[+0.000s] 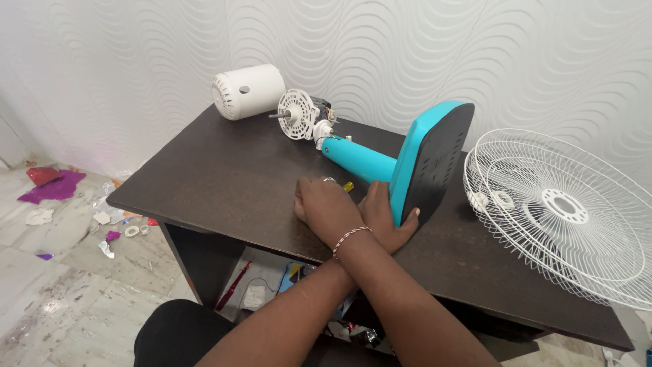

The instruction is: The person disassembles a teal LG electric fan on a dark table, using a yellow screwdriver to remove screws from the motor housing and detaching the motor from the neck. The person then removes the rear control panel cover and sets it aside.

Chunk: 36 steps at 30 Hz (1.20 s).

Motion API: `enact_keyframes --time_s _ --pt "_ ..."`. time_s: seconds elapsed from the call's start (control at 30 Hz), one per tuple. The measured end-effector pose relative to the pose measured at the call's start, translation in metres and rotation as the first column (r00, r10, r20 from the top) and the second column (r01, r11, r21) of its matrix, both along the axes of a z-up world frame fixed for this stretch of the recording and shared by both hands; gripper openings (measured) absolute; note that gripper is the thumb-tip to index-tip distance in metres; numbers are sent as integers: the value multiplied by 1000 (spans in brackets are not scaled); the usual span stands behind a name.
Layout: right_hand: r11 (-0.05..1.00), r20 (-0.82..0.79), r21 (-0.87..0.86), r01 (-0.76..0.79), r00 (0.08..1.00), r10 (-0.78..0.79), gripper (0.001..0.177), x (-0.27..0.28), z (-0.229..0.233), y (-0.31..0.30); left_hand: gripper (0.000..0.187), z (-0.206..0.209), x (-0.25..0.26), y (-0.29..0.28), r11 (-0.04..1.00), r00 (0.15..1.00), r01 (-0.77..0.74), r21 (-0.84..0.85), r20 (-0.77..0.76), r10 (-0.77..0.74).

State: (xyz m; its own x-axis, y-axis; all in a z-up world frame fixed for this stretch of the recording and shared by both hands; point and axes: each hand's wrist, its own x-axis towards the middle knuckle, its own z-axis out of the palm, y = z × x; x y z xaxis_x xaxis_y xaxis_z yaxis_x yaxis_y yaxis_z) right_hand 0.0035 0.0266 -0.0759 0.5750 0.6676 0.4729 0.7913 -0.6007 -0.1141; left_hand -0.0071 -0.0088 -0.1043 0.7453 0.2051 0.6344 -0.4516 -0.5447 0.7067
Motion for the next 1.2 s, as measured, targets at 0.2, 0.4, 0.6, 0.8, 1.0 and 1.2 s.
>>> enact_keyframes --time_s 0.2,0.4,0.6,0.8,1.0,1.2 --pt "957 -99 208 -202 969 226 16 -22 29 -15 54 6 -4 -1 999 999 -32 2 -26 32" --pt "920 -41 266 -287 950 309 19 -54 75 -45 58 1 -18 10 986 989 146 -76 -11 -147" --pt "802 321 509 -314 933 162 14 -53 112 -86 66 10 -26 15 944 958 283 -167 88 -272" --pt "589 248 777 -221 968 37 10 11 146 -120 57 32 -30 9 996 994 60 -70 -84 -65" --pt "634 83 734 -244 958 274 13 56 147 -128 57 34 -32 11 993 996 85 -80 -7 -86" --pt "665 50 719 -202 969 241 17 62 129 -123 55 31 -31 11 997 993 61 -51 -101 -66"
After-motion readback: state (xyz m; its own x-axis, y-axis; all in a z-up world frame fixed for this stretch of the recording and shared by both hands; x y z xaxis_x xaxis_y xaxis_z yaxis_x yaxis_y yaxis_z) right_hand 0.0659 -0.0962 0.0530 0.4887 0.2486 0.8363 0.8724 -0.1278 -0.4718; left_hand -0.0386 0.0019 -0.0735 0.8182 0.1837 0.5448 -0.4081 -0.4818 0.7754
